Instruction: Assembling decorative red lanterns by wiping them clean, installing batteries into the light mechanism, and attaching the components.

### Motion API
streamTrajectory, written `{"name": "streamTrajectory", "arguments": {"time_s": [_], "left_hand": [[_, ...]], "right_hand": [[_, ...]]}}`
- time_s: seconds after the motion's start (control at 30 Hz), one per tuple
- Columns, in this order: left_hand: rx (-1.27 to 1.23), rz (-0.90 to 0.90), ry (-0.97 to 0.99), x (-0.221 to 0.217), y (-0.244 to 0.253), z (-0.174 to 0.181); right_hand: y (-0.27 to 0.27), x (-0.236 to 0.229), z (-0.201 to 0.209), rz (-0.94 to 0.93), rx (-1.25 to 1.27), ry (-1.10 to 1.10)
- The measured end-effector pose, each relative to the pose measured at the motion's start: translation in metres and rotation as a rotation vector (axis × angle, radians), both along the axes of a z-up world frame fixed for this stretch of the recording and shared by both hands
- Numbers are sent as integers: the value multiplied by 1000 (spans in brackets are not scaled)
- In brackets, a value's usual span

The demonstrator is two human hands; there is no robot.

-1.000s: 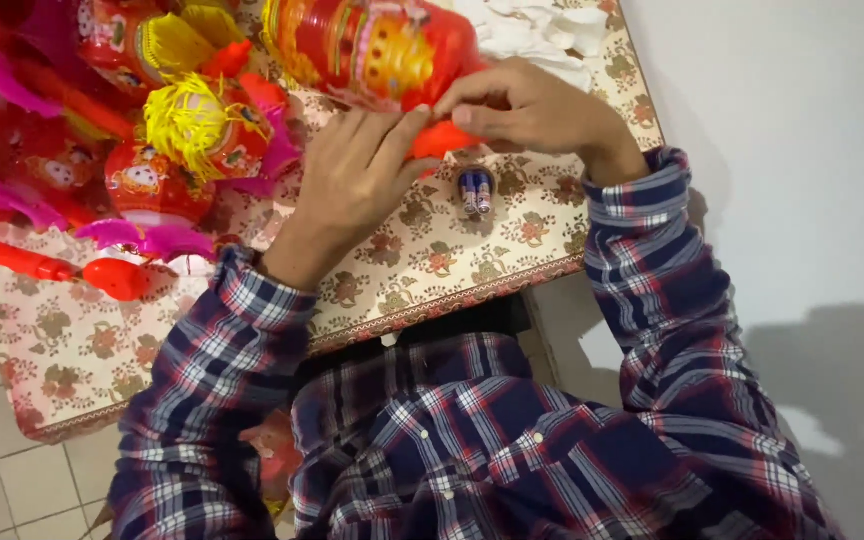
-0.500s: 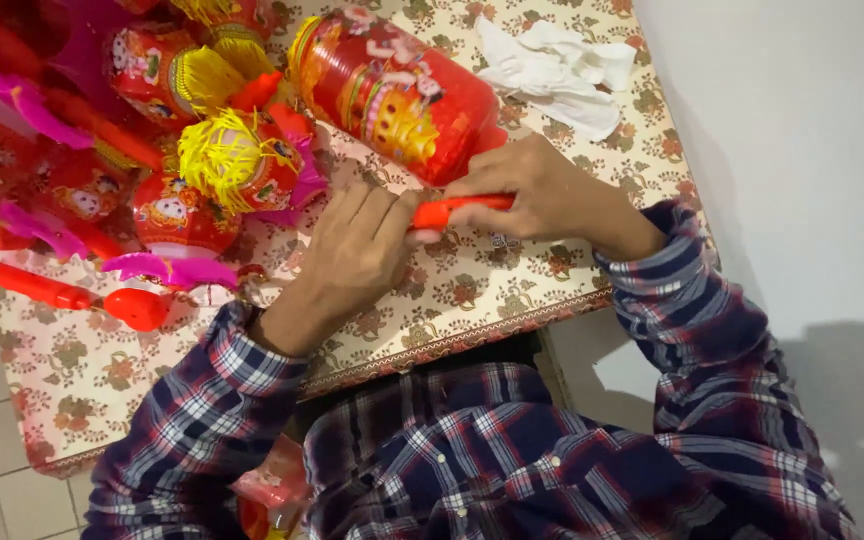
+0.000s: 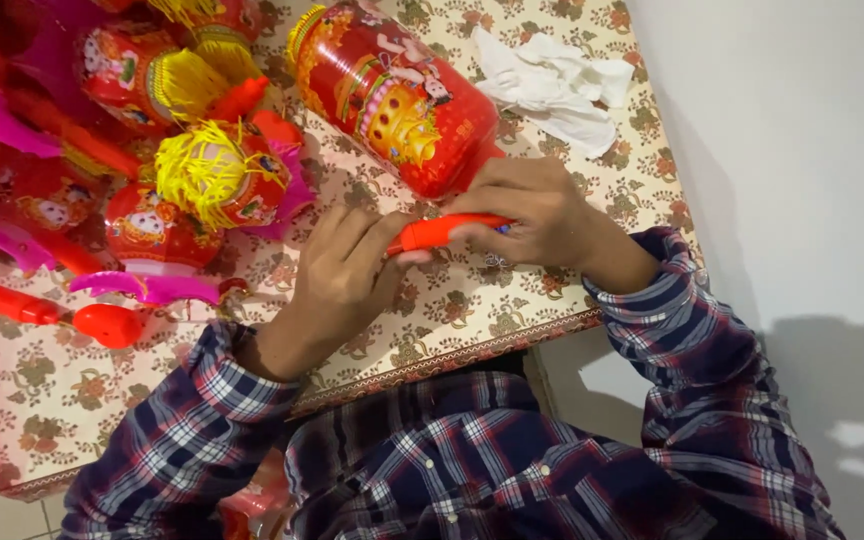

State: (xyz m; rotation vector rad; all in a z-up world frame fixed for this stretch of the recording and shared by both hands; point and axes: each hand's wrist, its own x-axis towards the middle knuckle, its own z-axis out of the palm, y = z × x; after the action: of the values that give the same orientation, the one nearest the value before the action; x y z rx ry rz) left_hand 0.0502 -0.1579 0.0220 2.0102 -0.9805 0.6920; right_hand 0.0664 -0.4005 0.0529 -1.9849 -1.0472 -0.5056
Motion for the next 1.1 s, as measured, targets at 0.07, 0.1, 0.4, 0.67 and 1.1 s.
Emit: {"name": "streamTrajectory", "arguments": {"time_s": [0.07, 0.1, 0.4, 0.67, 1.1], "left_hand": [[-16, -8, 19, 1, 1, -2], [-33, -16, 32, 2, 1, -3], [-82, 0, -4, 5, 5, 8], [-108, -22, 42, 5, 5, 2], [-127, 24, 28, 6, 8, 4]], "right_hand": [[-3, 2, -11, 12, 31, -22], [-4, 4, -17, 24, 61, -50], [4, 1, -10, -31, -45, -29], [-1, 5, -15, 22, 73, -114], [8, 3, -8, 3, 72, -116]]}}
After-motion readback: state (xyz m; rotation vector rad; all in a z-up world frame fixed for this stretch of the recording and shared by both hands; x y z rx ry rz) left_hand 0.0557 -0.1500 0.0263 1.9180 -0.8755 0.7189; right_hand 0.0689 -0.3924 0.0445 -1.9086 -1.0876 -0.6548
